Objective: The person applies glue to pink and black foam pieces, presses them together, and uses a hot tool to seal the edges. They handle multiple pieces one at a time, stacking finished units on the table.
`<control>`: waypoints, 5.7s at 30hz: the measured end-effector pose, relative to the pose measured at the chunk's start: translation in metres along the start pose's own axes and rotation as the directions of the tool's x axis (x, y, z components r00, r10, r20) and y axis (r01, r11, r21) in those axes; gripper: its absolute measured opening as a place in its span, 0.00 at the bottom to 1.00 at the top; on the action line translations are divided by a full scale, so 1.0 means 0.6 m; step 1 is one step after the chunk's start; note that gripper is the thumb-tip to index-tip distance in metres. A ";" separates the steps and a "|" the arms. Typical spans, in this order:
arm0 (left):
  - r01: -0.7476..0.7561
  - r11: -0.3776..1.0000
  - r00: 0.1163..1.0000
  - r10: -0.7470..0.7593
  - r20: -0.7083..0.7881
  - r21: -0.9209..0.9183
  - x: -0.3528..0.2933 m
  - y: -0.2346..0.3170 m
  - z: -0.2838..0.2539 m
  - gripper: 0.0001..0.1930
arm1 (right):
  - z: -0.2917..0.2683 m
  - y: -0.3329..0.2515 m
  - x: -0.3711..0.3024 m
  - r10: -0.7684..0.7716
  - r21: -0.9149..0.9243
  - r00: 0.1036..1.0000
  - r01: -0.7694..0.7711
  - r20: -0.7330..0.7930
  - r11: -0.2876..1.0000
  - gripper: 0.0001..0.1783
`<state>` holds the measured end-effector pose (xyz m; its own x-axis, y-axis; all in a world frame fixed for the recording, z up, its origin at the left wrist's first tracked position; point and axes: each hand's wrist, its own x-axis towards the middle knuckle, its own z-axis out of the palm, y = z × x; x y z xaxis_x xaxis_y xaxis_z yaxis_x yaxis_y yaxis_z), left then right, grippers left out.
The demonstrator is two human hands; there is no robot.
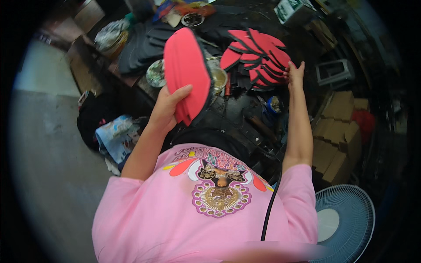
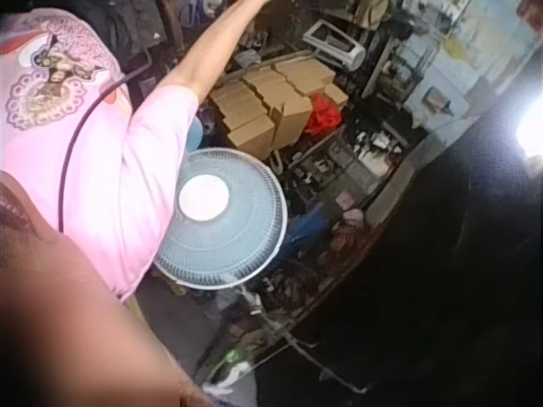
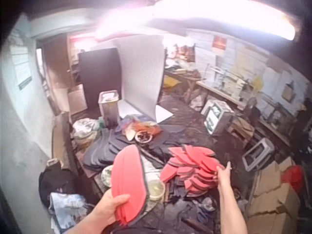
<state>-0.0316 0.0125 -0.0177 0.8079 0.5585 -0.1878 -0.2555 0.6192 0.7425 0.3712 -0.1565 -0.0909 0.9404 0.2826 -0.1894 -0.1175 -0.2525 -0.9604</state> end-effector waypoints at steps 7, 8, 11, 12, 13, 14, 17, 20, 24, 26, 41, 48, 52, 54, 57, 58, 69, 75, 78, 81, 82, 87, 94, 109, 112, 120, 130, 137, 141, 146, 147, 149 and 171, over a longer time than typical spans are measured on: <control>0.005 0.999 0.999 -0.007 0.038 0.035 0.020 -0.016 0.041 0.21 | 0.113 -0.141 -0.279 -0.478 0.199 0.601 0.472 0.641 0.859 0.33; 0.001 0.999 0.998 -0.004 0.061 0.043 0.020 -0.018 0.047 0.21 | 0.121 -0.151 -0.308 -0.481 0.128 0.592 0.537 0.647 0.834 0.35; -0.022 0.995 0.998 0.016 0.068 0.094 0.020 -0.019 0.056 0.22 | 0.132 -0.168 -0.358 -0.497 0.105 0.542 0.598 0.677 0.795 0.36; -0.017 0.996 0.998 0.011 0.065 0.091 0.019 -0.015 0.054 0.22 | 0.131 -0.172 -0.362 -0.490 0.117 0.557 0.572 0.670 0.812 0.35; -0.013 0.996 0.999 0.008 0.052 0.087 0.019 -0.011 0.053 0.22 | 0.132 -0.172 -0.365 -0.483 0.145 0.561 0.540 0.673 0.829 0.34; -0.025 0.997 0.999 0.022 0.038 0.074 0.019 -0.008 0.051 0.22 | 0.128 -0.173 -0.366 -0.460 0.155 0.580 0.498 0.672 0.853 0.32; -0.041 0.999 0.999 0.042 -0.015 0.030 0.015 0.001 0.048 0.20 | 0.123 -0.161 -0.377 -0.520 0.155 0.393 0.666 0.758 0.730 0.32; -0.020 1.000 1.000 0.020 -0.011 -0.013 0.009 0.007 0.049 0.19 | 0.122 -0.147 -0.392 -0.503 -0.128 0.374 0.880 0.779 0.457 0.37; 0.002 0.999 1.000 -0.002 0.006 -0.047 0.007 0.012 0.053 0.20 | 0.108 -0.157 -0.381 -0.650 -0.137 0.233 0.971 0.723 0.196 0.34; 0.017 0.998 1.000 -0.016 0.015 -0.054 0.007 0.013 0.057 0.20 | 0.112 -0.161 -0.373 -0.733 -0.091 0.232 0.970 0.640 0.228 0.35; -0.110 0.981 0.990 0.094 -0.104 -0.158 0.046 -0.007 0.071 0.13 | 0.115 -0.144 -0.396 -0.535 0.037 0.109 0.966 0.838 0.256 0.34; -0.182 0.971 0.978 0.162 -0.132 -0.154 0.044 -0.015 0.075 0.12 | 0.118 -0.159 -0.386 -0.673 -0.207 0.171 0.978 0.720 0.027 0.29; -0.234 0.957 0.957 0.196 -0.214 -0.169 0.051 -0.015 0.074 0.11 | 0.116 -0.147 -0.398 -0.656 -0.091 -0.051 0.979 0.753 -0.180 0.33; -0.210 0.959 0.951 0.156 -0.266 -0.189 0.052 -0.013 0.071 0.11 | 0.113 -0.147 -0.397 -0.646 -0.030 -0.110 0.979 0.755 -0.201 0.33; -0.222 0.953 0.962 0.179 -0.207 -0.208 0.051 -0.015 0.071 0.11 | 0.107 -0.158 -0.382 -0.740 0.065 -0.124 0.992 0.661 -0.109 0.32; -0.210 0.959 0.964 0.171 -0.205 -0.188 0.049 -0.017 0.072 0.11 | 0.107 -0.159 -0.380 -0.723 0.005 -0.054 0.998 0.689 -0.069 0.32; -0.168 0.972 0.971 0.134 -0.200 -0.165 0.046 -0.020 0.069 0.14 | 0.116 -0.147 -0.378 -0.713 0.084 -0.229 0.969 0.663 -0.232 0.27; -0.048 0.996 0.997 0.043 -0.057 -0.071 0.026 -0.013 0.065 0.18 | 0.124 -0.136 -0.329 -0.732 -0.183 0.036 0.975 0.680 -0.123 0.34; -0.010 0.996 0.999 0.007 -0.031 -0.091 0.020 -0.012 0.060 0.19 | 0.120 -0.115 -0.297 -0.713 -0.259 0.138 0.964 0.688 -0.063 0.36; 0.003 0.999 1.000 -0.003 -0.016 -0.032 0.017 -0.008 0.050 0.20 | 0.113 -0.100 -0.277 -0.624 -0.236 0.366 0.929 0.690 0.284 0.29; -0.002 1.000 1.000 0.002 -0.003 0.009 0.017 -0.008 0.048 0.20 | 0.115 -0.099 -0.274 -0.558 -0.148 0.508 0.811 0.656 0.565 0.28; 0.063 0.982 0.987 -0.087 0.132 0.178 0.017 -0.023 0.052 0.26 | 0.116 -0.113 -0.289 -0.301 0.355 0.649 0.051 0.699 0.933 0.40; 0.201 0.978 0.977 -0.204 0.055 0.051 0.019 -0.035 0.053 0.23 | 0.103 -0.130 -0.283 -0.173 0.336 0.794 -0.041 0.583 0.941 0.51; 0.101 0.995 0.991 -0.098 -0.087 0.026 0.017 -0.017 0.026 0.20 | 0.041 -0.083 -0.123 -0.196 0.349 0.945 0.097 0.261 0.932 0.41; 0.018 0.998 0.992 -0.011 -0.125 0.059 0.001 0.001 0.005 0.20 | -0.002 -0.042 -0.008 -0.142 0.438 0.989 0.112 0.036 0.892 0.43; -0.095 0.988 0.941 0.128 -0.313 0.118 -0.023 0.036 -0.041 0.21 | -0.070 0.054 0.121 0.210 0.354 0.977 -0.208 0.035 0.912 0.48; -0.127 0.989 0.931 0.144 -0.336 0.074 -0.038 0.040 -0.055 0.19 | 0.126 -0.101 -0.152 0.048 -0.375 0.442 0.693 0.896 0.616 0.31; -0.090 0.996 0.958 0.090 -0.272 0.011 -0.055 0.033 -0.041 0.19 | 0.258 -0.084 -0.234 0.290 -0.377 0.436 0.895 0.852 -0.238 0.47; -0.095 0.996 0.956 0.090 -0.278 -0.002 -0.063 0.030 -0.038 0.18 | 0.287 -0.072 -0.235 0.319 -0.433 0.519 0.848 0.793 -0.305 0.28; -0.114 0.993 0.961 0.106 -0.255 -0.014 -0.062 0.031 -0.032 0.18 | 0.303 -0.081 -0.231 0.427 -0.403 0.514 0.855 0.744 -0.326 0.29; -0.111 0.994 0.965 0.103 -0.243 -0.017 -0.062 0.033 -0.031 0.19 | 0.302 -0.088 -0.229 0.480 -0.384 0.497 0.867 0.723 -0.319 0.35; -0.104 0.994 0.969 0.098 -0.226 -0.015 -0.063 0.036 -0.030 0.21 | 0.280 -0.104 -0.228 0.472 -0.555 0.479 0.832 0.740 0.026 0.33; -0.118 0.989 0.992 0.114 0.056 0.088 -0.024 0.011 0.014 0.24 | 0.135 -0.202 -0.392 -0.406 0.092 0.521 0.527 0.751 0.845 0.32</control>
<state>-0.0404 0.0039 -0.0045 0.8021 0.5936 -0.0660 -0.3015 0.4977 0.8133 0.1382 -0.1172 0.0534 0.2977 0.9446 0.1383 0.3671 0.0205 -0.9300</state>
